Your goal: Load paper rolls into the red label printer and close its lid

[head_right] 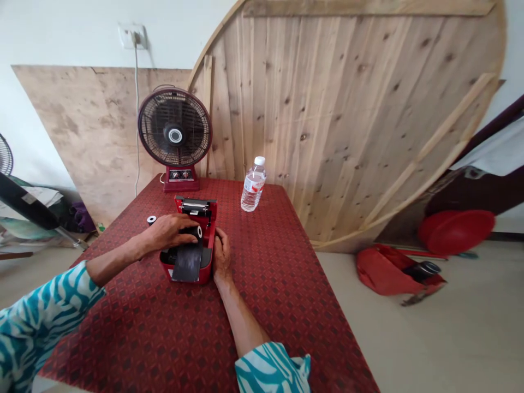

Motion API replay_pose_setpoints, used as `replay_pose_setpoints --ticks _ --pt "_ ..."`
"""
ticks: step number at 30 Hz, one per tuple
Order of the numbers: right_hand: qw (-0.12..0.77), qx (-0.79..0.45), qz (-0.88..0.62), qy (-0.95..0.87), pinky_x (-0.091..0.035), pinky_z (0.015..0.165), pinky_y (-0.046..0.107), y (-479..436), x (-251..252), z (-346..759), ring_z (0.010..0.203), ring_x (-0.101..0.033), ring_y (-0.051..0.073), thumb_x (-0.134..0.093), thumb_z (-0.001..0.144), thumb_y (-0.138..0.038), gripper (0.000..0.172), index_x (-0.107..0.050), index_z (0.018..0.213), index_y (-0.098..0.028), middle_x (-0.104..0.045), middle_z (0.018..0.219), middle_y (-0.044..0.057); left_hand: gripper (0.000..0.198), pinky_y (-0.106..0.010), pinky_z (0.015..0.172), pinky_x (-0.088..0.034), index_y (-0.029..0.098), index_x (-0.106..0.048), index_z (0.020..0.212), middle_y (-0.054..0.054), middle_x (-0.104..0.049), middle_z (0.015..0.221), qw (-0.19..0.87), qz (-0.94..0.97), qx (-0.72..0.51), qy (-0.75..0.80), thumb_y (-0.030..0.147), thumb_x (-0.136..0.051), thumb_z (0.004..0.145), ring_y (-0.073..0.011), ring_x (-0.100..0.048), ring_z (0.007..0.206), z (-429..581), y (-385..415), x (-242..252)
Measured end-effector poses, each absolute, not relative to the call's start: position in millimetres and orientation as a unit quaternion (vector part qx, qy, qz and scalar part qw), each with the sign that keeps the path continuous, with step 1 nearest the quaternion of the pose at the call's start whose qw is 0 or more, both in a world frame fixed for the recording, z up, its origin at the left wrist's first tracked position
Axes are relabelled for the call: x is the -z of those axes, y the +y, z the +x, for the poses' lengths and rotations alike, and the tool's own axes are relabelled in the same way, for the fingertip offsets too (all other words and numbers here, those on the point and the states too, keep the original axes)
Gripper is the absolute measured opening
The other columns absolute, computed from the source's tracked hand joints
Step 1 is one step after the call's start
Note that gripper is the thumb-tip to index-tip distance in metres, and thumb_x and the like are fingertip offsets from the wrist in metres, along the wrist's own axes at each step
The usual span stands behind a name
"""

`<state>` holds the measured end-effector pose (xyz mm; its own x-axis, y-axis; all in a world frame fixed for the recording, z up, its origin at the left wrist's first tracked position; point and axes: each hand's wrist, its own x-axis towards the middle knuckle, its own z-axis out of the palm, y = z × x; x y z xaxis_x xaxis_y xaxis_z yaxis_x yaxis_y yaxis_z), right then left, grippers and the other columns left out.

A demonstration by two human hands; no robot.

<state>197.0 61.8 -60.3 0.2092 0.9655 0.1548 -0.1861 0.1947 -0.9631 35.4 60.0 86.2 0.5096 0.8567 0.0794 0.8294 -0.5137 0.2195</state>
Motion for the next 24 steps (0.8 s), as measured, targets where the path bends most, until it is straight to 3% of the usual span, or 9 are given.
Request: replay_pose_setpoints --ticks 6,10,13,17,20,24 --pt "0.639 -0.448 -0.441 -0.443 -0.041 0.103 0.038 63 60 197 0.114 -0.058 0.022 -0.051 0.083 -0.044 0.040 -0.065 0.113 -0.022 -0.067 0.118 0.006 0.026 -0.042 0.080 -0.052 0.020 -0.072 0.105 -0.016 -0.072 0.105 0.029 0.844 0.047 0.534 0.024 -0.069 0.080 -0.0356 -0.067 0.100 66 74 -80" --pt "0.639 -0.451 -0.434 -0.448 -0.041 0.103 0.039 62 59 196 0.114 -0.058 0.022 -0.050 0.084 -0.043 0.040 -0.065 0.115 -0.022 -0.067 0.119 0.006 0.018 -0.041 0.078 -0.053 0.017 -0.075 0.093 -0.017 -0.074 0.095 0.045 0.846 0.081 0.525 0.016 -0.070 0.075 -0.0355 -0.069 0.095 71 89 -70" --pt "0.638 -0.458 -0.433 -0.442 -0.041 0.103 0.039 62 58 196 0.114 -0.059 0.022 -0.051 0.084 -0.044 0.040 -0.064 0.115 -0.022 -0.067 0.120 0.006 0.019 -0.037 0.079 -0.053 0.020 -0.075 0.095 -0.012 -0.075 0.098 0.075 0.858 0.086 0.501 0.023 -0.071 0.077 -0.0330 -0.069 0.098 63 92 -73" --pt "0.642 -0.452 -0.438 -0.438 -0.041 0.102 0.038 61 56 196 0.113 -0.059 0.021 -0.051 0.083 -0.044 0.039 -0.066 0.112 -0.023 -0.068 0.118 0.005 0.029 -0.031 0.089 -0.050 0.025 -0.069 0.114 -0.005 -0.072 0.116 0.142 0.868 -0.029 0.476 0.032 -0.057 0.089 -0.0236 -0.067 0.105 37 70 -88" --pt "0.640 -0.447 -0.447 -0.437 -0.043 0.101 0.038 61 54 196 0.112 -0.059 0.022 -0.051 0.082 -0.045 0.039 -0.066 0.111 -0.023 -0.069 0.116 0.005 0.030 -0.029 0.088 -0.050 0.024 -0.071 0.111 -0.003 -0.074 0.106 0.219 0.851 -0.139 0.456 0.038 -0.055 0.090 -0.0202 -0.069 0.095 15 44 -91" --pt "0.645 -0.439 -0.449 -0.436 -0.042 0.102 0.038 61 55 196 0.113 -0.059 0.021 -0.051 0.082 -0.044 0.038 -0.066 0.110 -0.023 -0.069 0.116 0.004 0.027 -0.032 0.090 -0.050 0.023 -0.071 0.108 -0.004 -0.074 0.106 0.203 0.865 -0.181 0.421 0.036 -0.057 0.089 -0.0203 -0.068 0.096 3 24 -76"
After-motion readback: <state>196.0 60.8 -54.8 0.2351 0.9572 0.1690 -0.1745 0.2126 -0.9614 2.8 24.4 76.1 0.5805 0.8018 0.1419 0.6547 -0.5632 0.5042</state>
